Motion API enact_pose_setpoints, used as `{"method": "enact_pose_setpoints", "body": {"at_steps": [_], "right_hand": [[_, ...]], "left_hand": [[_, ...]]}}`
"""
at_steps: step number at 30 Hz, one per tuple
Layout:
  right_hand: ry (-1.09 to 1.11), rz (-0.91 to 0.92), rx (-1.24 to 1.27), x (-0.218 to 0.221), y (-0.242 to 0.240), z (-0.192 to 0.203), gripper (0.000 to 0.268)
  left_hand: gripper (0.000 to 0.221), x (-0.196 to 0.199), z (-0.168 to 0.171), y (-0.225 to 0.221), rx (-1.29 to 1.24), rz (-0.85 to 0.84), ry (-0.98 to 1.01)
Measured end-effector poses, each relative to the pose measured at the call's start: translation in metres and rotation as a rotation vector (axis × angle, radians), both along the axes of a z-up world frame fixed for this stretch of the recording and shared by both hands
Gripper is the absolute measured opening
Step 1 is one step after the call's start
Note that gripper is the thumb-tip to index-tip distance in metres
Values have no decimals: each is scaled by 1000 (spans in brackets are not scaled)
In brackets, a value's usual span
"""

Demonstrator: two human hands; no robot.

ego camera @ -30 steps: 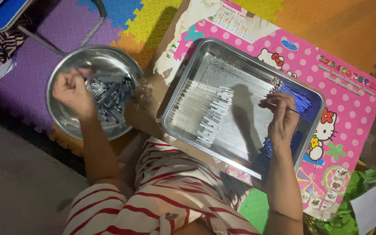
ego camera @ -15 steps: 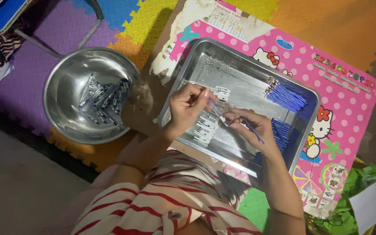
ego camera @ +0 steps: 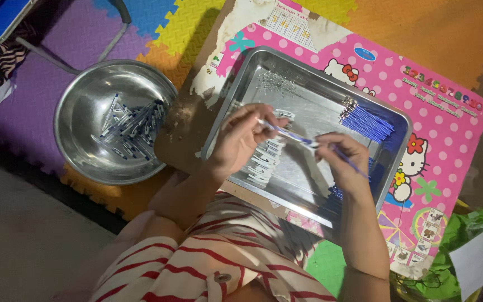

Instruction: The person assembles pens by inserting blue ink refills into white pen barrels and placing the finished pens into a metal tray.

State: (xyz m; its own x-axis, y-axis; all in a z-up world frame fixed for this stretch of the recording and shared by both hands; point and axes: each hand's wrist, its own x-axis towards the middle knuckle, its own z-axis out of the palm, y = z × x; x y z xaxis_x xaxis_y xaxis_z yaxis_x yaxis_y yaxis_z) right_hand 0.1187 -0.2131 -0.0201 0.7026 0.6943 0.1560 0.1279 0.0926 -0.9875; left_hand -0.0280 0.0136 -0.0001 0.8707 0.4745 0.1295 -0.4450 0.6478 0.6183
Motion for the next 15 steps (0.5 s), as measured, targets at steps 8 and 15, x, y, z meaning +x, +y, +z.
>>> {"method": "enact_pose_setpoints", "body": {"at_steps": [8, 15], "right_hand": [[131, -141, 289, 23, -15, -19, 25], [0, -12, 86, 8, -14, -3, 20]], "left_hand": [[31, -11, -11, -14, 615, -443, -25], [41, -1, -32, -43, 594, -517, 113]]}}
